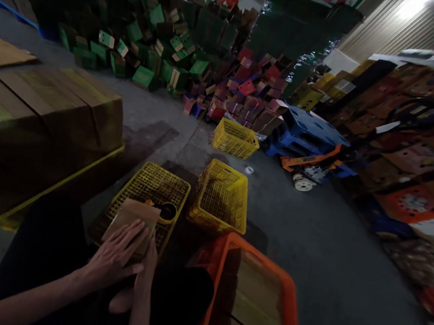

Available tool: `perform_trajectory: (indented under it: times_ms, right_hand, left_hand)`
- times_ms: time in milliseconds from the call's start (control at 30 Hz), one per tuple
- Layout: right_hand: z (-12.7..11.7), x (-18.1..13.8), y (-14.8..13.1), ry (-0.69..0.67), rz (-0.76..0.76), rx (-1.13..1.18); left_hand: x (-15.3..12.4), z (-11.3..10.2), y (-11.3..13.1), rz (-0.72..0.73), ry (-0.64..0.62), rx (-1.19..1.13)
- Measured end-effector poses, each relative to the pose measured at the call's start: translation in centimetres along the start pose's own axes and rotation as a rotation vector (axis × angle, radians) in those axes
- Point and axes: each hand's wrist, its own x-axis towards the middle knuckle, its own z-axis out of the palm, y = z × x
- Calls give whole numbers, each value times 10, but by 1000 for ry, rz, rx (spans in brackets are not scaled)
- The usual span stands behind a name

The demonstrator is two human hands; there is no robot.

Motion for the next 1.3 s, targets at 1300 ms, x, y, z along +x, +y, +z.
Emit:
perform_trajectory:
  times_ms: [1300]
  right_hand:
    - [-37, 9, -89, 218, 65, 279]
  left_hand:
    - [22, -15, -51, 84, 10, -22]
